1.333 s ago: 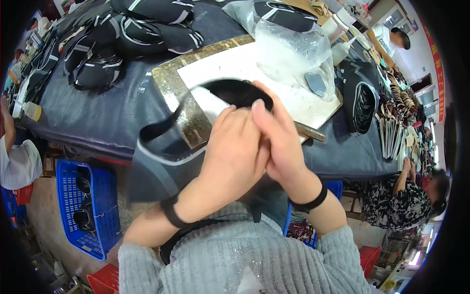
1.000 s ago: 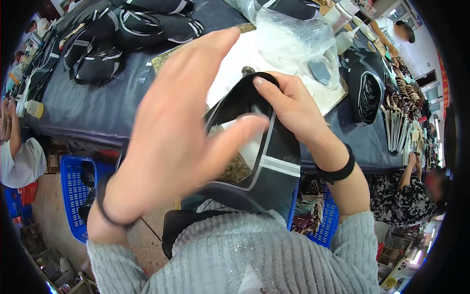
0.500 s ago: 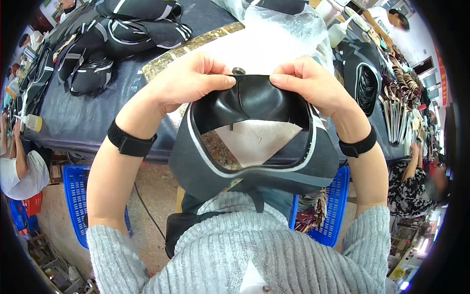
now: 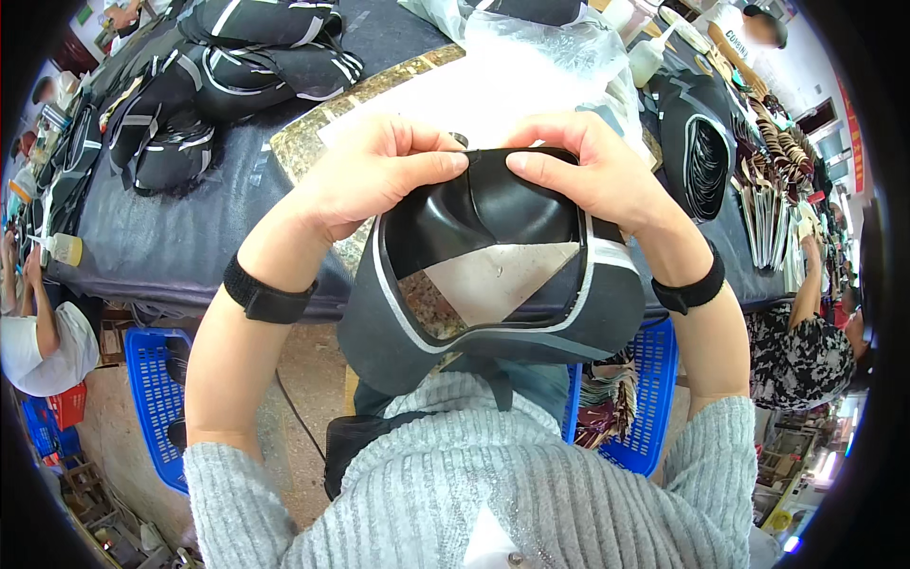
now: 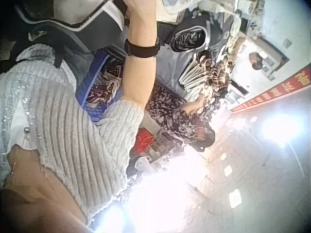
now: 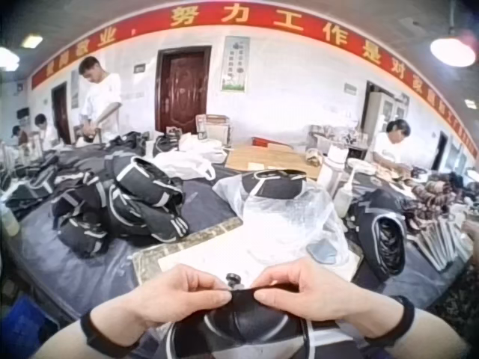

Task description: Hammering and shaping shoe upper components on a stone block at a workshop table.

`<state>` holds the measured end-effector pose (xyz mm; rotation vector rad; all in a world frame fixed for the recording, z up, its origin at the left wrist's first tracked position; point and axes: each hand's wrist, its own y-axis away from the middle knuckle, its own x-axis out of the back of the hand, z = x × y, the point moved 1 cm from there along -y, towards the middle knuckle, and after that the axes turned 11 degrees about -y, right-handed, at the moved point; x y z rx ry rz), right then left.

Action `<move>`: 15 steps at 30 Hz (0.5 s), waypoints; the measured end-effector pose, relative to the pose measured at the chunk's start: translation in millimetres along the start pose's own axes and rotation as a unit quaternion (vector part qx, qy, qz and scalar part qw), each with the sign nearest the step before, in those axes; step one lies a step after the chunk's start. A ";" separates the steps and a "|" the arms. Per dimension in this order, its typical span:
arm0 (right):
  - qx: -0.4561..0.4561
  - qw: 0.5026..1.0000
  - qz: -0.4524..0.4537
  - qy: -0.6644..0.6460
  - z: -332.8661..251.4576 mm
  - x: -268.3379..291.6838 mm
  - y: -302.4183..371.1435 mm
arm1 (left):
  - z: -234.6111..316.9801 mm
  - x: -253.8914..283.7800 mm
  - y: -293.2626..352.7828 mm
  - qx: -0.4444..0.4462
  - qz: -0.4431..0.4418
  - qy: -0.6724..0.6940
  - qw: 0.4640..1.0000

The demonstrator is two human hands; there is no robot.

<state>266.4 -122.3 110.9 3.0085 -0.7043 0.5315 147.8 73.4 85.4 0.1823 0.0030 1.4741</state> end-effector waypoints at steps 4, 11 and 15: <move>-0.086 0.996 0.011 -0.008 -2.1 5.8 1.8 | -3.7 -4.0 -2.5 -0.022 0.003 0.091 0.996; -0.036 0.999 0.040 0.005 -2.3 8.4 16.0 | 2.8 -17.7 0.9 -0.012 -0.020 0.116 0.993; -0.048 0.998 0.046 -0.005 -10.4 6.4 23.1 | 1.1 -18.1 0.7 -0.013 -0.010 0.068 0.998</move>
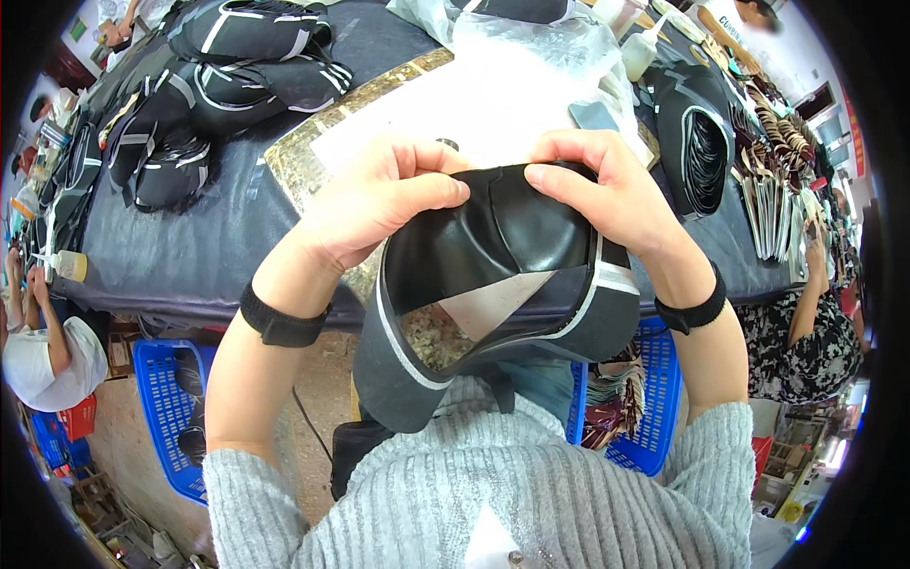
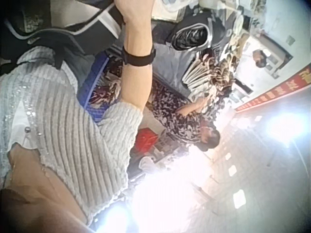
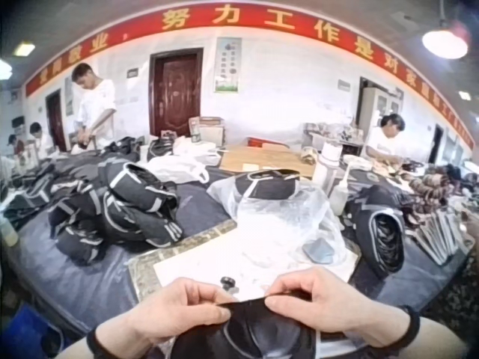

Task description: Hammering and shaping shoe upper components on a stone block at a workshop table.

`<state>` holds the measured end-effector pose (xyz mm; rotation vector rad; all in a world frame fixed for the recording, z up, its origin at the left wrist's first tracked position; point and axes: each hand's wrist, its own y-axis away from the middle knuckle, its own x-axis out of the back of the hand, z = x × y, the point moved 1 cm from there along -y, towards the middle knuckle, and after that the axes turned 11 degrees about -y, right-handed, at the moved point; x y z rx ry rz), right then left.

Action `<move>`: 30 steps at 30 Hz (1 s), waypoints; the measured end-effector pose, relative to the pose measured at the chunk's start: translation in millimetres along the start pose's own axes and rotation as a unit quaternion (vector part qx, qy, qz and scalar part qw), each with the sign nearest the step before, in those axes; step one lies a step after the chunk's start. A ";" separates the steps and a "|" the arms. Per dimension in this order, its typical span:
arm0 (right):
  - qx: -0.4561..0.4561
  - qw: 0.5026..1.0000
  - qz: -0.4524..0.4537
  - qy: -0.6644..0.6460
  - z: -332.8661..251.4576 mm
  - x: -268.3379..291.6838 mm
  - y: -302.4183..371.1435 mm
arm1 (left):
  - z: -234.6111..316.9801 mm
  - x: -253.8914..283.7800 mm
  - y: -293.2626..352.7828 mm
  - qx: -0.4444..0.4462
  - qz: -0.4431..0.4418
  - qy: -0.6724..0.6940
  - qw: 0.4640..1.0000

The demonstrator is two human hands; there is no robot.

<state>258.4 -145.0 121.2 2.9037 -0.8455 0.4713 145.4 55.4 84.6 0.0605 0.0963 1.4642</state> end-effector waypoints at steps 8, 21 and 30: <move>0.002 0.964 0.022 -0.264 6.1 -3.9 15.5 | 25.0 -20.2 8.1 -0.311 0.217 -0.403 0.833; 0.046 0.870 0.203 -0.447 0.7 -55.0 36.8 | 32.2 -71.7 50.9 -0.099 0.256 -0.148 0.950; 0.124 0.923 0.265 -0.251 -5.8 -61.1 44.4 | 25.3 -74.3 39.9 -0.130 0.274 -0.106 0.947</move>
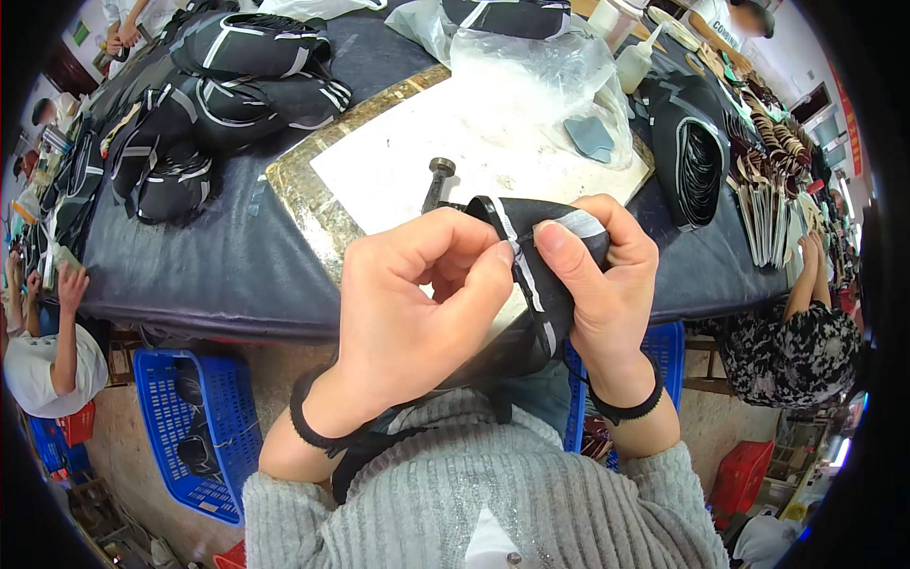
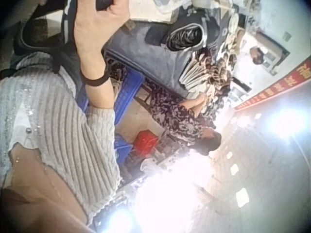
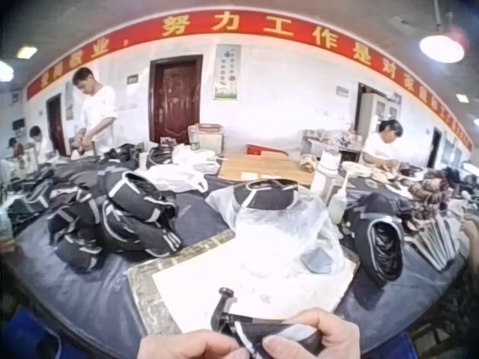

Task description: Hammering and shaping shoe upper components on a stone block at a workshop table.

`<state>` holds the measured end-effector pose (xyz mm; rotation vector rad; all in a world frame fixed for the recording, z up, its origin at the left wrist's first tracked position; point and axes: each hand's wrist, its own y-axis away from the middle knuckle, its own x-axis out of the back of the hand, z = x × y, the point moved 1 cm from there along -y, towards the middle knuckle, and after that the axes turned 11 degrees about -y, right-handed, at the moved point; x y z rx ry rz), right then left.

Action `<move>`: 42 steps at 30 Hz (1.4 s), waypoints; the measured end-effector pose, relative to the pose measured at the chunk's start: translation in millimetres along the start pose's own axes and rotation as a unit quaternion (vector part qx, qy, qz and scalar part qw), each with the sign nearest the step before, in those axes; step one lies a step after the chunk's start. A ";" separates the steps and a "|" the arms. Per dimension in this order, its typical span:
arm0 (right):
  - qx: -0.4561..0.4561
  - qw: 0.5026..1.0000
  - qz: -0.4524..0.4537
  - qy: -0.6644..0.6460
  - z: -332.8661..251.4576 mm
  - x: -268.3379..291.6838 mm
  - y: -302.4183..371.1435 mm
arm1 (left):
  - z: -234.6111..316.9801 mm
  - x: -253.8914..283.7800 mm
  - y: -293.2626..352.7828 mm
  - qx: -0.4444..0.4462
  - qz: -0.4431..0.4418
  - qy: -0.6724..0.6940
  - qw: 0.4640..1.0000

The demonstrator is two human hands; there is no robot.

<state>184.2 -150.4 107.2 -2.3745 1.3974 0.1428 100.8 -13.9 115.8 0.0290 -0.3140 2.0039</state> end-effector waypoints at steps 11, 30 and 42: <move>-0.085 0.983 0.039 -0.157 11.6 1.0 0.6 | -16.3 -11.9 -6.1 0.094 -0.047 0.267 0.958; -0.168 0.984 -0.056 -0.029 28.5 16.3 -15.0 | -15.5 14.3 -34.9 -0.418 -0.015 -0.377 0.826; -0.088 0.951 -0.213 0.207 1.1 17.0 -33.7 | -27.0 28.2 -40.1 0.083 -0.258 0.017 0.962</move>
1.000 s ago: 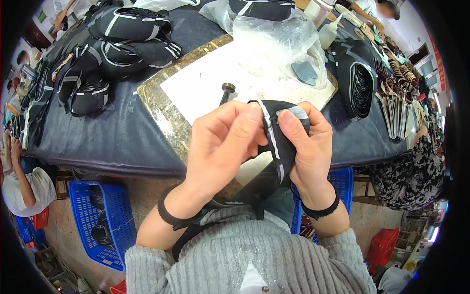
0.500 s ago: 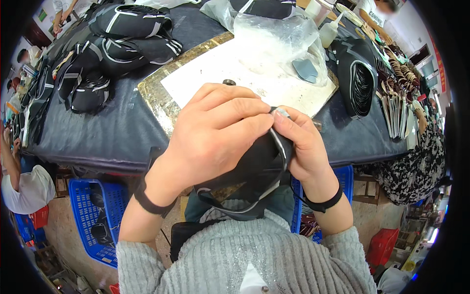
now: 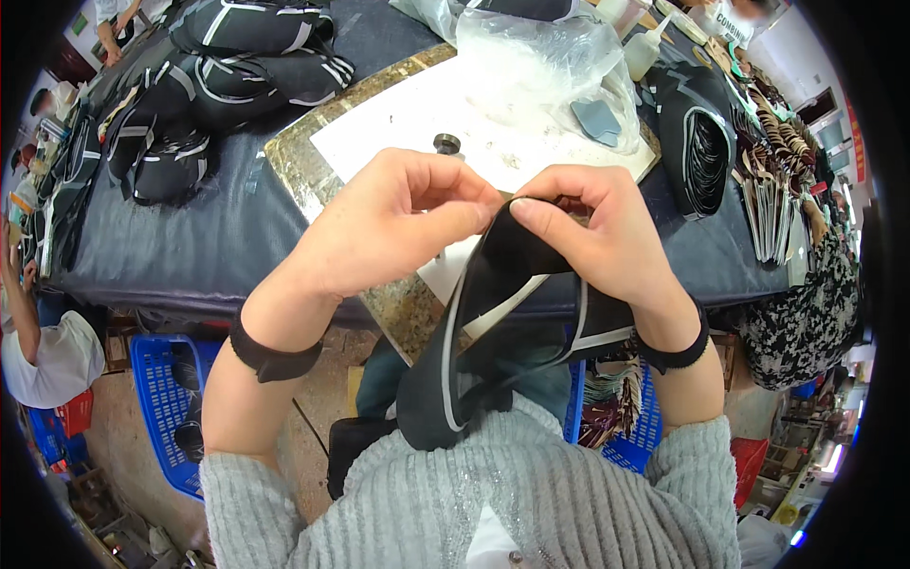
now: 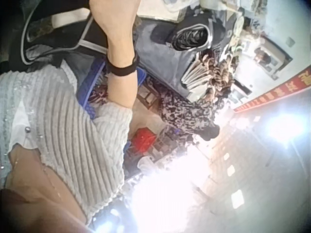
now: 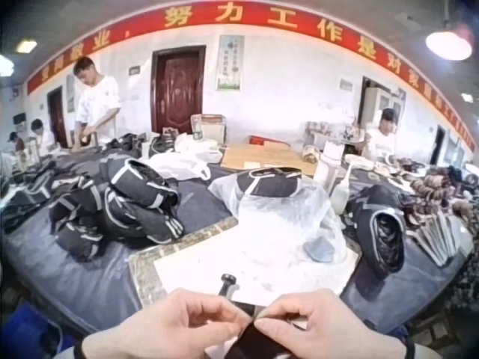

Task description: Hammering and shaping shoe upper components on a stone block at a workshop table.

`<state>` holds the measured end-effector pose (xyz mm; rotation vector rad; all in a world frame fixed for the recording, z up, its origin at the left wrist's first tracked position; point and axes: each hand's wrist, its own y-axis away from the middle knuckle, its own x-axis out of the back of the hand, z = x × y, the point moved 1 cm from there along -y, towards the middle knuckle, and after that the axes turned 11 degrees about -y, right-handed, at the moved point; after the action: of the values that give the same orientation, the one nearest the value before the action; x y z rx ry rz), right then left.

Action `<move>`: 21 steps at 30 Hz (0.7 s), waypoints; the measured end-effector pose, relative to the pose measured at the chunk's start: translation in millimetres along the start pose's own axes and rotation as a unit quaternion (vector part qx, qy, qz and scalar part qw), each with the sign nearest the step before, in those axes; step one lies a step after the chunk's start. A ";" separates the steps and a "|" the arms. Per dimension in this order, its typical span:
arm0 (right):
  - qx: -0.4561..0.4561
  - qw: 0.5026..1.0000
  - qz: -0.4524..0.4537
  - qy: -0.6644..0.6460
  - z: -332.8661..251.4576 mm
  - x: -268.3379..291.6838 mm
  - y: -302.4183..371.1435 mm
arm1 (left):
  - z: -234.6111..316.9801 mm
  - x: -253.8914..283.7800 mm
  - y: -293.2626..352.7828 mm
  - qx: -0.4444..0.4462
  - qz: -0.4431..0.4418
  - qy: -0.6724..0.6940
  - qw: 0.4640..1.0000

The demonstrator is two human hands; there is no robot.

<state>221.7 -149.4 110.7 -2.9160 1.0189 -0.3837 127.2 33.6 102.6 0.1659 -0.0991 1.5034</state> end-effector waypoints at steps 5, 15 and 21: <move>-0.053 0.998 -0.037 -0.016 -2.5 3.5 -6.5 | 2.6 1.1 -4.6 0.024 0.001 -0.089 0.996; -0.115 0.991 -0.069 -0.004 -5.3 13.5 -13.2 | -11.9 -1.2 -16.9 0.053 0.006 -0.025 0.998; 0.004 0.989 -0.051 0.141 -7.6 8.8 -13.5 | -9.4 -19.8 -18.1 -0.101 0.126 -0.216 0.963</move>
<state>234.8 -143.8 121.5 -2.9739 0.8902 -0.8232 143.5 14.7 89.1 0.3245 -0.6443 1.6784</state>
